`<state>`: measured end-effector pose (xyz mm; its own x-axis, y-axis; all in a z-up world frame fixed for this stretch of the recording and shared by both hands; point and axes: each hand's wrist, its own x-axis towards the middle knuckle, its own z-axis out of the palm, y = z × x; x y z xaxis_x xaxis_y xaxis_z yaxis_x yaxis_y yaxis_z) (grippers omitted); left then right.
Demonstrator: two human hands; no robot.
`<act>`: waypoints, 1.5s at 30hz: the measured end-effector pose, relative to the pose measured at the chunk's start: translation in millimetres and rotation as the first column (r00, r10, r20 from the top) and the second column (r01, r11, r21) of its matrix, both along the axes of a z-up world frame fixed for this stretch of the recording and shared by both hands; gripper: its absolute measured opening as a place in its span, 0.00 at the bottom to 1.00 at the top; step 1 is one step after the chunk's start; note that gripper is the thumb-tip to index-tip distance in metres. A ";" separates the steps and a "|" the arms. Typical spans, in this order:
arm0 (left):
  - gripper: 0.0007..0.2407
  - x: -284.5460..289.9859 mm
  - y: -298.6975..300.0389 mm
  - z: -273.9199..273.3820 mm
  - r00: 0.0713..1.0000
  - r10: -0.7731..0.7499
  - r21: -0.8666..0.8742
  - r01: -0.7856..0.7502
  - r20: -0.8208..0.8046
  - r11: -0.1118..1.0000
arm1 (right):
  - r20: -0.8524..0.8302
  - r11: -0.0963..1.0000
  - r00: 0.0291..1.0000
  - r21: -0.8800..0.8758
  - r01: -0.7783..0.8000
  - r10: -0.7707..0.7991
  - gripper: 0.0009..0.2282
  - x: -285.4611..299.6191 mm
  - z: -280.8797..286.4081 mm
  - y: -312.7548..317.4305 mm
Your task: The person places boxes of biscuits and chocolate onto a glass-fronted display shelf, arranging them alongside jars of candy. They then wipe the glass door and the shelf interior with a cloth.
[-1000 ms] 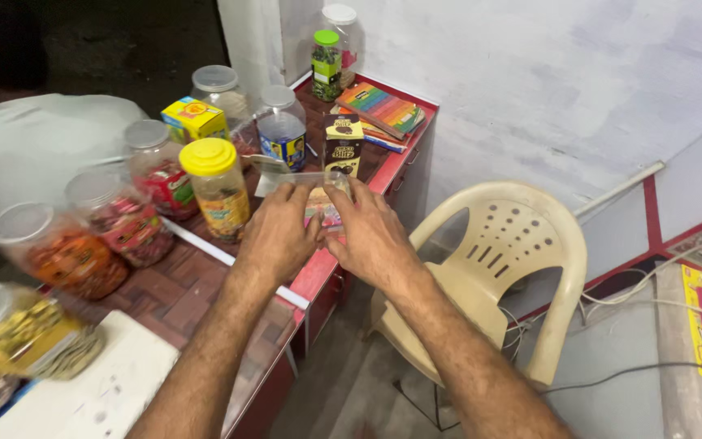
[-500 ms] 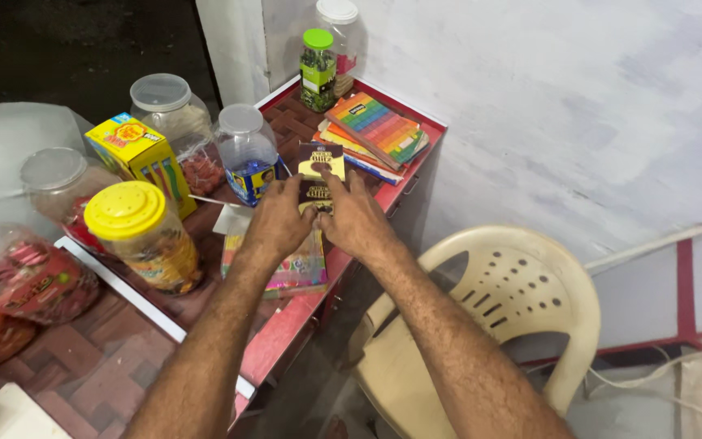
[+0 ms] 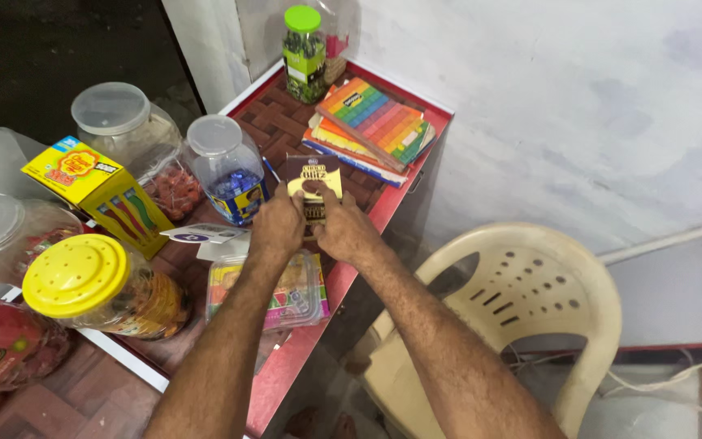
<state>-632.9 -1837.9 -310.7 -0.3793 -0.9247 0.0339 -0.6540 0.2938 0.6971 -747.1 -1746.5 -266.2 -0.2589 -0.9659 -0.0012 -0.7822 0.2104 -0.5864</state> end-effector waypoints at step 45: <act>0.14 -157.7 206.7 144.4 0.548 -0.680 0.051 0.795 -0.487 0.605 | 0.109 0.340 0.388 -0.309 0.888 -0.915 0.36 -15.7 139.3 259.0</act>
